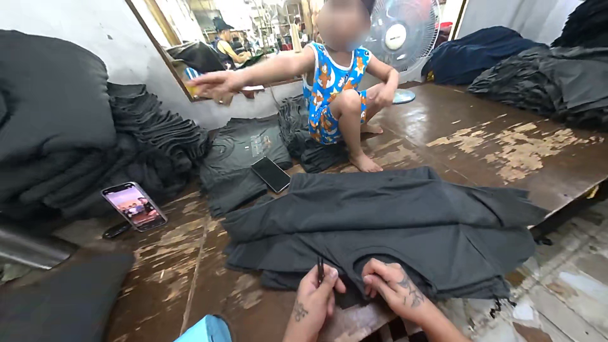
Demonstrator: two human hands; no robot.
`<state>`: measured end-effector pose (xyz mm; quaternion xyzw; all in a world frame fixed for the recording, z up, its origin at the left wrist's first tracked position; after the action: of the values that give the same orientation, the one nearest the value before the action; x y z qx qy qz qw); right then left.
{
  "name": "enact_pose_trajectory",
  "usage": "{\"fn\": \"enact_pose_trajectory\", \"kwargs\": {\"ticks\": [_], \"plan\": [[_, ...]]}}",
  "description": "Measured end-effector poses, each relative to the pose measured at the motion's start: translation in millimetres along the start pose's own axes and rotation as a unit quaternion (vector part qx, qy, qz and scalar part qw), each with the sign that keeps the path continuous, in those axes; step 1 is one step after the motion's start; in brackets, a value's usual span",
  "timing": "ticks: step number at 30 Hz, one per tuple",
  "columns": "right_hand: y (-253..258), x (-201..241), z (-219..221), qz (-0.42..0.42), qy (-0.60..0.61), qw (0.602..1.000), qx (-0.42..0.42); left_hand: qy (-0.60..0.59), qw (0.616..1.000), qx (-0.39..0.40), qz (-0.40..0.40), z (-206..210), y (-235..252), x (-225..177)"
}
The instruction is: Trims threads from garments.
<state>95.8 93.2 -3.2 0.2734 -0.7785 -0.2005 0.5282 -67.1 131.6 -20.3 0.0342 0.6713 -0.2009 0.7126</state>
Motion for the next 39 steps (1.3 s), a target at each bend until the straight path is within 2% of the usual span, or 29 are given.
{"fn": "enact_pose_trajectory", "kwargs": {"ticks": [3,6,9,11,13,15,17,19,20,23,25,28,32,36,39], "plan": [[1,0,-1,0.000,0.001,1.000,0.007,-0.013,0.986,-0.103,0.133,-36,-10,-85],[7,-1,7,0.029,-0.029,0.997,0.060,-0.158,0.918,-0.199,0.306,-105,-39,-165],[11,-5,14,0.083,-0.043,0.990,0.106,-0.275,0.843,-0.163,0.433,-173,-65,-209],[16,0,19,0.071,-0.081,0.986,0.125,-0.275,0.816,-0.135,0.490,-177,-78,-234],[20,9,24,-0.015,-0.132,0.987,0.096,-0.168,0.852,-0.139,0.476,-133,-83,-242],[18,17,24,-0.084,-0.149,0.985,0.035,0.011,0.902,-0.145,0.406,-66,-72,-223],[12,18,15,-0.091,-0.131,0.987,-0.023,0.178,0.940,-0.065,0.282,-12,-37,-169],[3,18,7,-0.088,-0.114,0.987,-0.064,0.246,0.959,0.024,0.140,9,-4,-92],[-2,18,5,-0.088,-0.114,0.987,-0.074,0.256,0.961,0.038,0.095,12,5,-61],[-7,22,6,-0.101,-0.147,0.981,-0.078,0.268,0.962,0.010,0.050,14,12,-10],[-7,26,8,-0.116,-0.174,0.975,-0.075,0.236,0.970,-0.029,0.050,11,11,-2],[-5,26,7,-0.116,-0.167,0.976,-0.080,0.093,0.991,-0.078,0.059,9,3,-3],[-2,15,10,-0.055,-0.140,0.987,-0.046,-0.077,0.992,-0.092,0.033,9,-3,12],[-1,14,13,-0.069,-0.147,0.986,-0.040,-0.130,0.987,-0.095,0.009,9,-4,28],[-1,5,5,-0.027,-0.047,0.998,-0.043,-0.152,0.984,-0.093,0.025,10,-4,30]]}}
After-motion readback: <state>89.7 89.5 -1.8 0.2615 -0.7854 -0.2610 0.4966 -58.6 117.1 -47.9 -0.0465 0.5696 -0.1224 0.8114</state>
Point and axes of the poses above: each hand's wrist, its own y-axis towards the middle knuckle, its own z-axis out of the palm, x = y × z, the point moved 10 cm from there along y, towards the middle knuckle, and after that the axes turned 6 degrees about -z, right-handed, at the moved point
